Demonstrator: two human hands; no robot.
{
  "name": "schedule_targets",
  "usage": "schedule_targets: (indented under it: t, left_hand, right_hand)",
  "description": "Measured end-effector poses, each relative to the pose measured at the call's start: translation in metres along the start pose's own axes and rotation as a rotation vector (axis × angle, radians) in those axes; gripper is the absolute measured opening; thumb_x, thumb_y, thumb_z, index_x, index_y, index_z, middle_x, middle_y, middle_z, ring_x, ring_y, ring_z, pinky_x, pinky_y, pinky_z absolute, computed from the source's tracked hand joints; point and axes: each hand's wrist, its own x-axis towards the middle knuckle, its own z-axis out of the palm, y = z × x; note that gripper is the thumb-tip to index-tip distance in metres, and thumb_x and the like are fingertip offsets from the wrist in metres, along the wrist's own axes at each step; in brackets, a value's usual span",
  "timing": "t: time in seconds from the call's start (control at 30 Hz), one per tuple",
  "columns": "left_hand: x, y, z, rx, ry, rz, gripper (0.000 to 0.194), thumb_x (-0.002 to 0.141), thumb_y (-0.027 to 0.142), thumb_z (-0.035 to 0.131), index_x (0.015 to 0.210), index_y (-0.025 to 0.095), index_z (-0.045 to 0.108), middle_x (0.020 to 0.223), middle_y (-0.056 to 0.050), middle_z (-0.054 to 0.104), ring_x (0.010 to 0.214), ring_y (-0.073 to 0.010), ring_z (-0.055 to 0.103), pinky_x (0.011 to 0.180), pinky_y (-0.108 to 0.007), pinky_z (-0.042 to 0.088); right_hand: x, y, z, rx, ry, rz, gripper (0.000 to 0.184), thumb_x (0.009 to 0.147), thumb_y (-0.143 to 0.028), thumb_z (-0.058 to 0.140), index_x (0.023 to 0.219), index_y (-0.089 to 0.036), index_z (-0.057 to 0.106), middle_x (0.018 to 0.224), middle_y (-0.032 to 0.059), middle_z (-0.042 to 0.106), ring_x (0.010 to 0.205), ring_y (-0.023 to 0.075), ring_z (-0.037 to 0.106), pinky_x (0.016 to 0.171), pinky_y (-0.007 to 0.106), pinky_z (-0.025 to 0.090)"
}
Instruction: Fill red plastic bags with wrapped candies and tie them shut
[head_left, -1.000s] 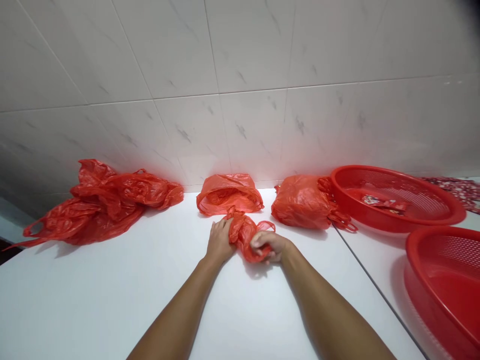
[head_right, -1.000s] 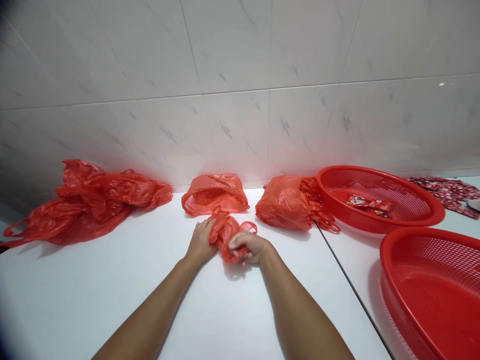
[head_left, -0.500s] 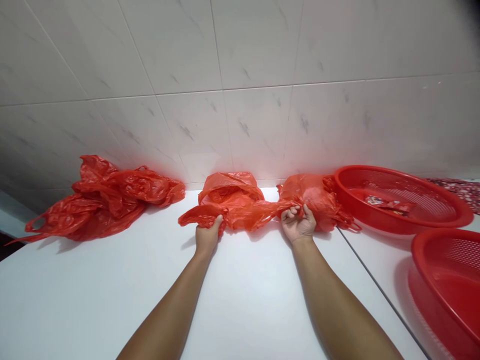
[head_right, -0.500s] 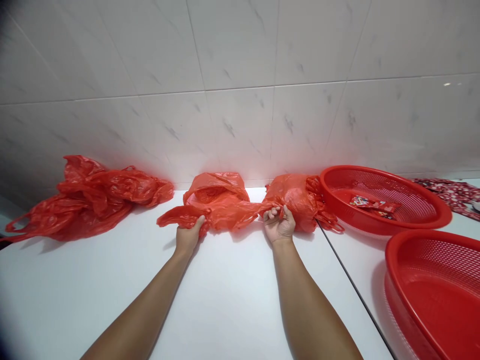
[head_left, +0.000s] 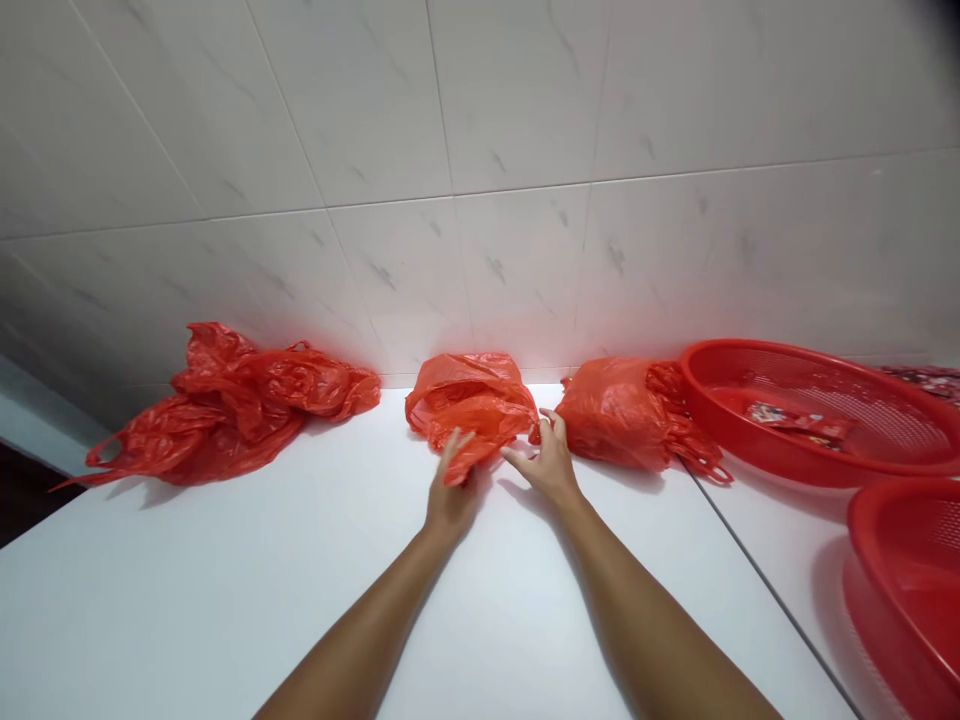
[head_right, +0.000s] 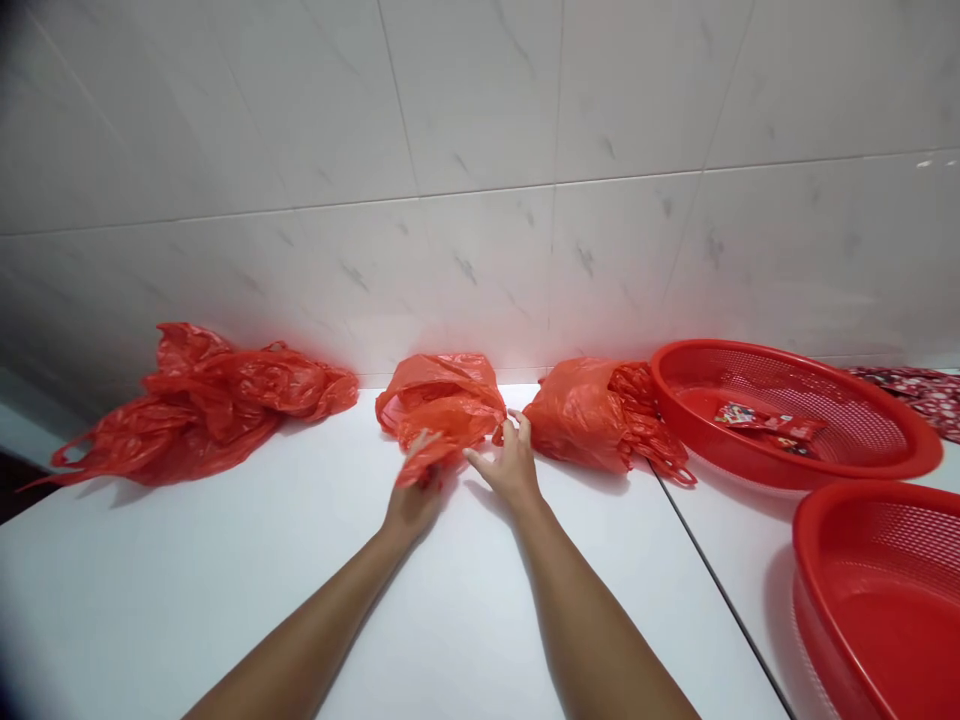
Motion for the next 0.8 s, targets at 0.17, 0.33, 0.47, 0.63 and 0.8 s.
schedule_targets:
  t: [0.17,0.33,0.47,0.63,0.8]
  left_hand:
    - [-0.013,0.021,0.01,-0.013,-0.324,0.045,0.017,0.076,0.026,0.08,0.093,0.025,0.079,0.098,-0.005,0.08,0.1,-0.0287,0.073,0.099,-0.046,0.056]
    - [-0.023,0.021,0.004,-0.097,-0.218,-0.077,0.02,0.079,0.039,0.076,0.075,0.02,0.072,0.072,-0.005,0.073,0.067,-0.0233,0.069,0.07,-0.037,0.059]
    - [-0.01,0.016,-0.001,-0.128,0.154,-0.235,0.027,0.093,0.044,0.058,0.093,0.02,0.069,0.079,-0.007,0.073,0.077,-0.0258,0.072,0.069,-0.036,0.058]
    - [0.035,0.017,-0.002,-0.123,0.16,-0.391,0.013,0.074,0.018,0.079,0.085,0.018,0.071,0.079,-0.005,0.074,0.075,-0.0245,0.072,0.066,-0.032,0.057]
    - [0.114,0.017,0.013,-0.174,0.006,-0.55,0.019,0.089,0.026,0.079,0.102,0.014,0.072,0.094,-0.005,0.075,0.08,-0.018,0.071,0.074,-0.034,0.061]
  right_hand:
    - [-0.002,0.004,0.005,0.158,-0.236,0.138,0.037,0.071,-0.047,0.079,0.089,-0.021,0.059,0.102,0.0049,0.063,0.094,0.0233,0.06,0.088,0.039,0.052]
    - [0.007,0.012,-0.003,0.366,-0.236,0.245,0.05,0.076,-0.057,0.076,0.062,-0.022,0.042,0.059,-0.0047,0.045,0.059,0.0125,0.043,0.06,0.027,0.039]
    - [0.018,0.012,-0.018,0.587,-0.167,0.339,0.051,0.087,-0.072,0.055,0.076,-0.022,0.055,0.071,0.0026,0.064,0.066,0.0184,0.06,0.064,0.031,0.049]
    - [0.013,0.006,-0.029,1.043,-0.599,0.685,0.045,0.078,-0.059,0.078,0.091,-0.017,0.07,0.087,0.0091,0.077,0.083,0.0258,0.073,0.078,0.038,0.058]
    - [0.006,0.004,-0.023,1.017,-0.878,0.716,0.042,0.073,-0.043,0.09,0.093,-0.011,0.073,0.088,0.0096,0.077,0.079,0.022,0.073,0.083,0.035,0.054]
